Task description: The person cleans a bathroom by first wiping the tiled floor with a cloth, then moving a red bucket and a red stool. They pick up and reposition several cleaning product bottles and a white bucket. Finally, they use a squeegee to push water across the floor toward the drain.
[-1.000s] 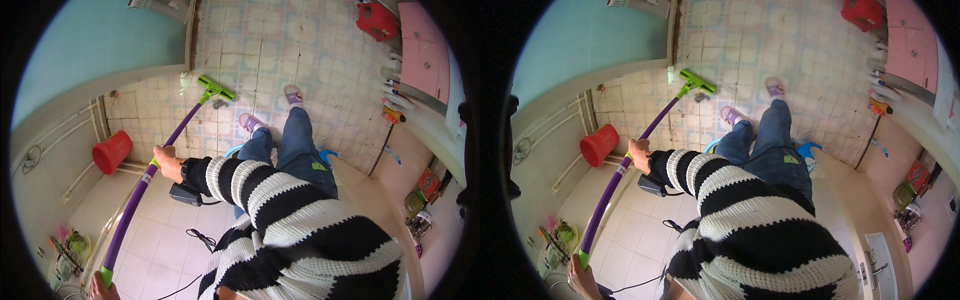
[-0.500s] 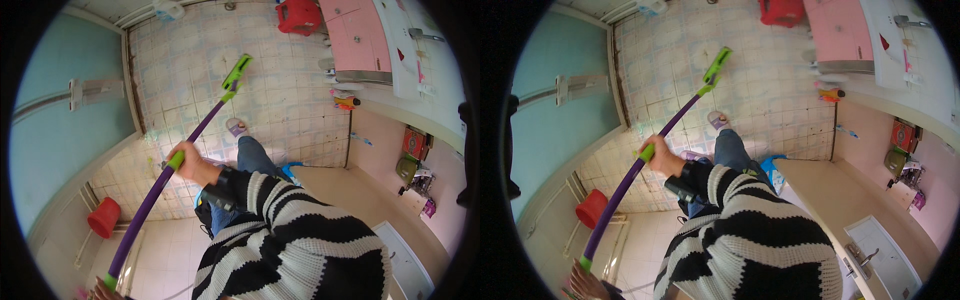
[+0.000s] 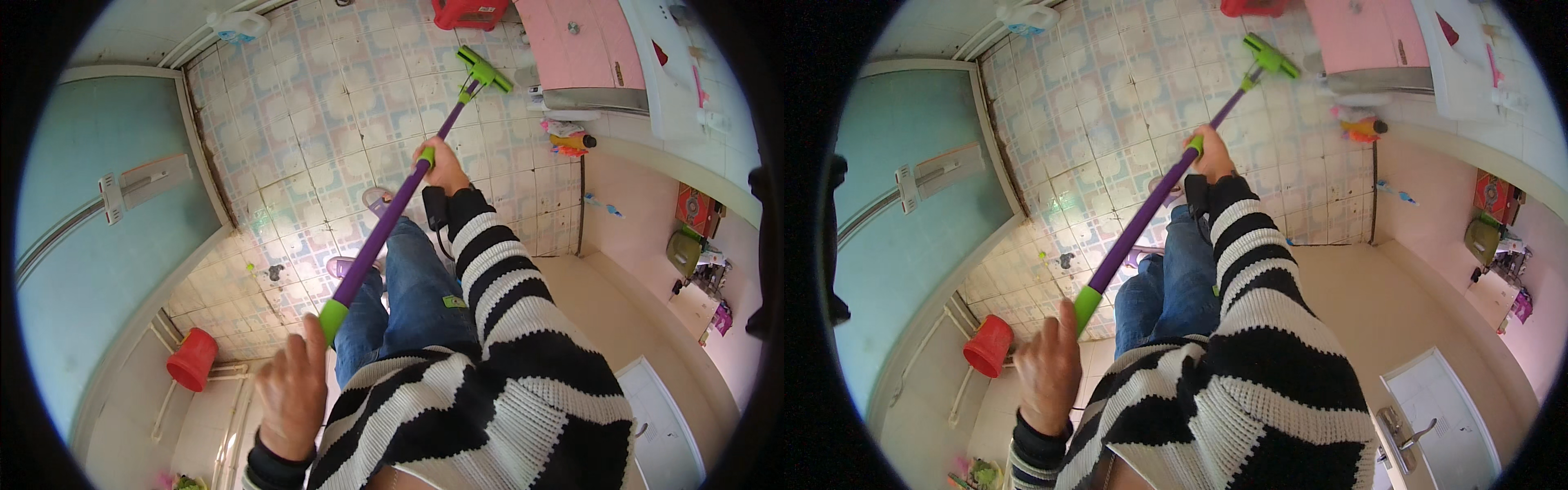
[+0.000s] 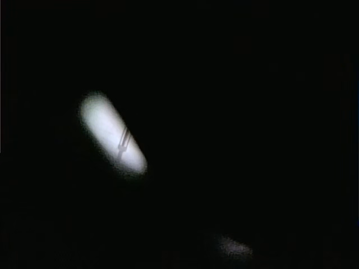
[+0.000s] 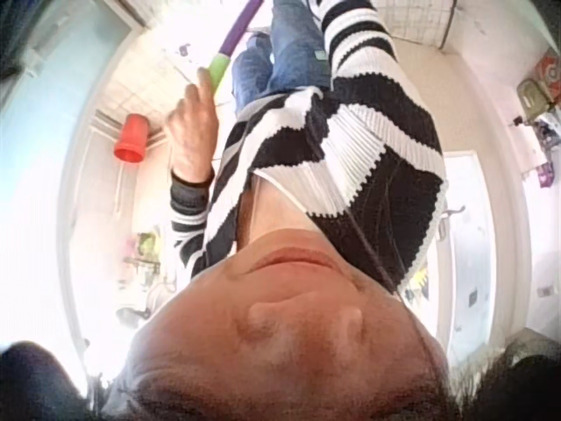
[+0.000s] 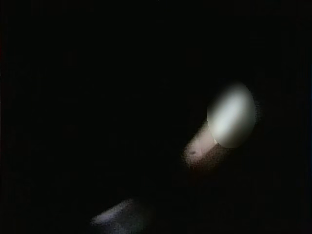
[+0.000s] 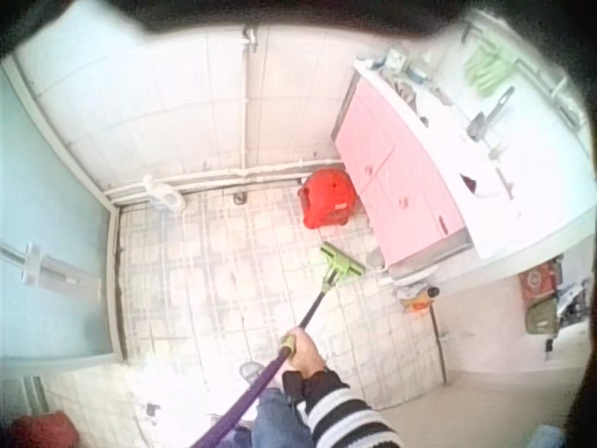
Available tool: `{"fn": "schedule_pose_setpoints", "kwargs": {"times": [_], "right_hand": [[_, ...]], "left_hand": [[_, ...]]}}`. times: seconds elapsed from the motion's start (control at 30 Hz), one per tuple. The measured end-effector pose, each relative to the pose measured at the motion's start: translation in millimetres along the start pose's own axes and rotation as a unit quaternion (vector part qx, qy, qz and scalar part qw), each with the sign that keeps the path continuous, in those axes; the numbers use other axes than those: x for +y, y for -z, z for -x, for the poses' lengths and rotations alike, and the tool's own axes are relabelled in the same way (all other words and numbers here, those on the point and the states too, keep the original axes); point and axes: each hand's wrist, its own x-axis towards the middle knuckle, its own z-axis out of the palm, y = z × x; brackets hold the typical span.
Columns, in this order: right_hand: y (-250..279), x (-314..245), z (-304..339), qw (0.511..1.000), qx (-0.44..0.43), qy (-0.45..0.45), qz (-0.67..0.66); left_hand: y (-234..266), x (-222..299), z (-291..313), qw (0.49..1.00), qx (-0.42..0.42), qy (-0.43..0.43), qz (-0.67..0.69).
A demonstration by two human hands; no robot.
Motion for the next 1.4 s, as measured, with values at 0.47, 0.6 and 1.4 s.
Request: {"fn": "schedule_pose_setpoints", "kwargs": {"times": [0.47, 0.6, 1.4], "right_hand": [[-68, 283, 150, 0.984, 0.056, -0.163, 0.033], [-66, 255, 156, 0.96, -0.066, 0.055, 0.266], [-153, 283, 124, 0.964, 0.128, -0.137, 0.189]], "left_hand": [[-47, -86, 268, 0.846, -0.066, 0.424, 0.318], [-64, -89, 245, 0.935, -0.027, 0.326, 0.134], [20, -75, 219, 0.785, -0.097, 0.5, 0.353]]}}
